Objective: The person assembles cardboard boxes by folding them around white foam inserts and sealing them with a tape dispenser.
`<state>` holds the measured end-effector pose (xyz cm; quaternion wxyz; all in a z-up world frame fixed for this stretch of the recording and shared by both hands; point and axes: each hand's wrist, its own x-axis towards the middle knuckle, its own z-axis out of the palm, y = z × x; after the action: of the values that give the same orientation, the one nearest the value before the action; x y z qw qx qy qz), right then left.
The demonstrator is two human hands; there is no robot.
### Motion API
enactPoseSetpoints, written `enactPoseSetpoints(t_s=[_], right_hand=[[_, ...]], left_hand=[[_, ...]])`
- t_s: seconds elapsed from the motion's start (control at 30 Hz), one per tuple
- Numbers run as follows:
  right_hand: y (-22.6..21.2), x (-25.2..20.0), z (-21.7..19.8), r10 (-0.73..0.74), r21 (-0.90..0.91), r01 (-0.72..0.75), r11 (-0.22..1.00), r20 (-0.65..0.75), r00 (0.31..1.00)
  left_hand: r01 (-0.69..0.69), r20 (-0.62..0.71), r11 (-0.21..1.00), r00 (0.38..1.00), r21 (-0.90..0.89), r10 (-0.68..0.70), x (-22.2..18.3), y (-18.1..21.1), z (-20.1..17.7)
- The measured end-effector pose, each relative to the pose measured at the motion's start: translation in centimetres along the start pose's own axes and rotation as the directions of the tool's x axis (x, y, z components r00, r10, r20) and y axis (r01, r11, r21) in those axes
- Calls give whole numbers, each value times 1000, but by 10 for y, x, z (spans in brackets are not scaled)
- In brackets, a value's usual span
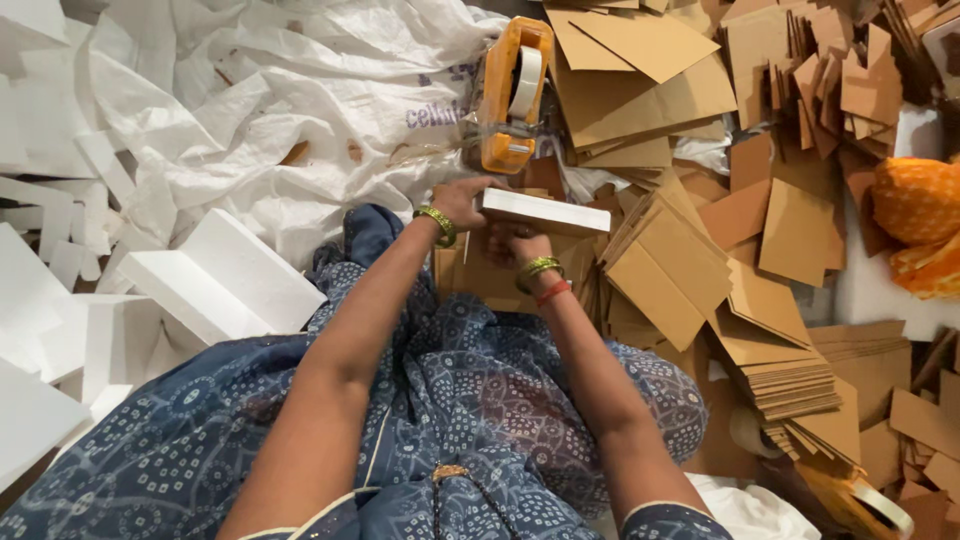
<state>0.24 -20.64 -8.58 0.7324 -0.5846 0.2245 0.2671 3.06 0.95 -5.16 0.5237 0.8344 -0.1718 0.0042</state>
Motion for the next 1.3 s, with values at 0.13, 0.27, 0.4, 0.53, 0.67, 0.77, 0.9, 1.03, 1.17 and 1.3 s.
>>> enactPoseSetpoints(t_s=[0.13,0.27,0.4,0.53,0.67,0.77,0.9,1.03,1.17,1.3], right_hand=[[20,20,-8,-116,-63,113,992,-46,992],[24,23,-15,-359,-471,279,837,-89,929],[-51,0,-30,-163,-923,281,-262,329,930],[-128,-17,3,-550,-912,392,119,268,791],[-155,17,38,-353,-932,200,302,86,932],[-147,28,35,-142,-510,206,835,162,976],[-145,29,35,-82,-353,114,929,106,991],[-134,31,36,-240,-393,241,887,52,969],[-116,38,34,-305,-370,293,882,25,952],[-112,40,41,-563,-989,134,70,72,823]], left_hand=[[9,96,999,995,-46,-4,0,-12,4],[76,-163,993,983,-88,-90,-11,13,19],[176,-365,974,924,143,-113,-12,16,19],[179,-355,973,927,143,-119,-12,4,27],[142,-349,955,936,261,-44,-11,11,18],[177,-308,930,949,321,-74,-18,25,18],[191,-268,963,954,193,-135,-21,32,16],[118,-185,958,968,-262,-170,-20,16,30],[175,-156,965,966,-194,-207,-20,-3,41],[87,-274,982,953,-168,-131,-24,-5,49]])
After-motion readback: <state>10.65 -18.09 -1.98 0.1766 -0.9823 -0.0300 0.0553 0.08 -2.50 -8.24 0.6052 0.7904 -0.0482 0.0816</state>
